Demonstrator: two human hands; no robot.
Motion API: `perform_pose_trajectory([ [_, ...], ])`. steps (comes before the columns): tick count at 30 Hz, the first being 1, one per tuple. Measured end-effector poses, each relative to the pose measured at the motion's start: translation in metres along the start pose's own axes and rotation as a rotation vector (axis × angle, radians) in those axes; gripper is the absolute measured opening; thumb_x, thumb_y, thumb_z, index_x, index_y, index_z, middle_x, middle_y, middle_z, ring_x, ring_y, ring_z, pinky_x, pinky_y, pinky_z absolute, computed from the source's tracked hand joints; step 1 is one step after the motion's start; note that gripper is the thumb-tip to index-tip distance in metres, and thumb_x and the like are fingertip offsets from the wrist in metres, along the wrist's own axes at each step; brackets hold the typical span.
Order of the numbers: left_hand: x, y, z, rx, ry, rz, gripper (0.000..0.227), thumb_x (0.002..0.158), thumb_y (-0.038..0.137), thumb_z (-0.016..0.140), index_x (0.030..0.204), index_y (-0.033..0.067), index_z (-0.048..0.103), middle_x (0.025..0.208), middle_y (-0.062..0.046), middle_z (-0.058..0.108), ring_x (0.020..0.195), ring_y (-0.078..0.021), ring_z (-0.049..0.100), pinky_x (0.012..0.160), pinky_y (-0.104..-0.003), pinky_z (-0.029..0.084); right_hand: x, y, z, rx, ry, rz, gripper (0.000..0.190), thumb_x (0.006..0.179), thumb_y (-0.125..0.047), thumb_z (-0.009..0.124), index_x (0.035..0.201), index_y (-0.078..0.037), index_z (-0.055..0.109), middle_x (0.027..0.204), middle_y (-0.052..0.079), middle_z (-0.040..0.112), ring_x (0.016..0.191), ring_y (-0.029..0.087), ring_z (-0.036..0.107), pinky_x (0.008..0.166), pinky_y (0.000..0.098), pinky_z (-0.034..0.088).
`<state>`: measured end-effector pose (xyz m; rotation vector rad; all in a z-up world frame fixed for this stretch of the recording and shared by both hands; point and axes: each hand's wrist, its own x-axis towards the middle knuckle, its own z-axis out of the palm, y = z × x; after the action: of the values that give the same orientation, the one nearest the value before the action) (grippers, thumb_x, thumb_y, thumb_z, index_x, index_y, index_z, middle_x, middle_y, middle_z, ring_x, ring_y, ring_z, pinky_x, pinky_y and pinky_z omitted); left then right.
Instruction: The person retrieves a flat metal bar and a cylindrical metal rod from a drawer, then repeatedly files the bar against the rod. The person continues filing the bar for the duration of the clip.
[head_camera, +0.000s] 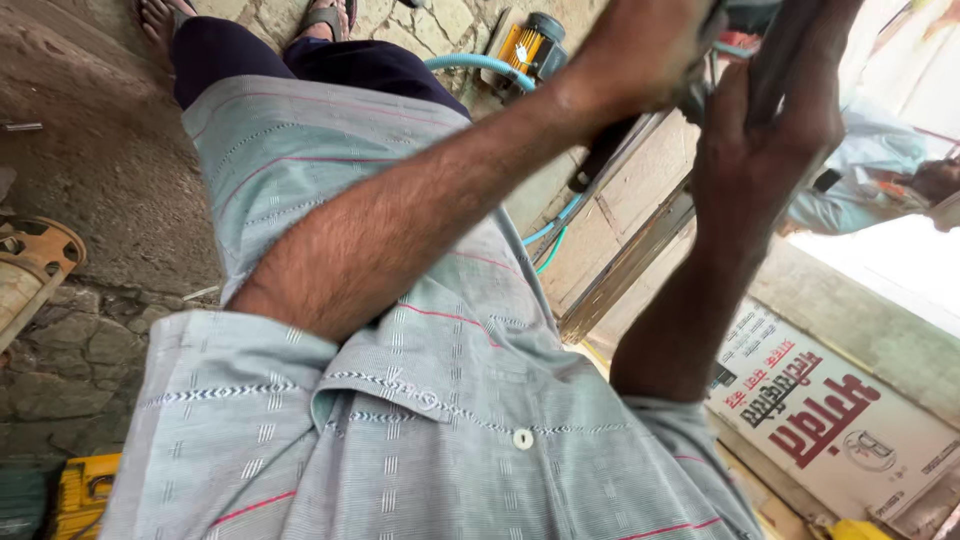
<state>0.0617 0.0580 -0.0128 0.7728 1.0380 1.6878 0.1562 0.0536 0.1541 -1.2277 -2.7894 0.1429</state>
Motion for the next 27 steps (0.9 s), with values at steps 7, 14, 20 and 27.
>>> perform_pose_trajectory([
  [7, -0.004, -0.007, 0.008, -0.142, -0.011, -0.008, 0.015, 0.097, 0.013, 0.056, 0.083, 0.0059, 0.059, 0.063, -0.004, 0.059, 0.059, -0.0147, 0.067, 0.054, -0.031, 0.054, 0.006, -0.014, -0.005, 0.140, 0.034, -0.087, 0.062, 0.108, 0.010, 0.061, 0.162, -0.008, 0.036, 0.115, 0.018, 0.073, 0.093, 0.023, 0.074, 0.081, 0.0341, 0.059],
  [14, -0.008, 0.013, -0.011, -0.825, -0.273, -0.317, 0.043, 0.108, 0.027, 0.034, 0.071, 0.0110, 0.050, 0.053, 0.000, 0.046, 0.045, -0.0102, 0.046, 0.043, -0.028, 0.037, -0.005, -0.015, -0.023, 0.063, -0.069, -0.034, 0.070, 0.102, 0.011, 0.054, 0.164, -0.009, 0.029, 0.135, 0.014, 0.069, 0.106, 0.019, 0.070, 0.090, 0.0285, 0.053],
  [20, -0.009, 0.018, -0.007, -0.918, -0.205, -0.424, 0.057, 0.115, 0.032, 0.024, 0.067, 0.0122, 0.048, 0.048, 0.002, 0.041, 0.037, -0.0090, 0.037, 0.037, -0.028, 0.031, -0.010, 0.004, -0.028, 0.183, 0.127, 0.046, 0.067, 0.108, 0.008, 0.061, 0.165, -0.007, 0.028, 0.112, 0.013, 0.071, 0.079, 0.015, 0.065, 0.069, 0.0248, 0.051],
  [27, -0.010, 0.009, 0.013, 0.085, 0.189, 0.119, 0.020, 0.114, 0.011, 0.044, 0.108, 0.0069, 0.062, 0.078, -0.005, 0.061, 0.068, -0.0154, 0.065, 0.063, -0.035, 0.052, -0.015, 0.007, -0.027, 0.210, 0.075, -0.038, 0.066, 0.115, 0.010, 0.061, 0.166, -0.012, 0.025, 0.108, 0.014, 0.071, 0.071, 0.016, 0.064, 0.062, 0.0254, 0.052],
])
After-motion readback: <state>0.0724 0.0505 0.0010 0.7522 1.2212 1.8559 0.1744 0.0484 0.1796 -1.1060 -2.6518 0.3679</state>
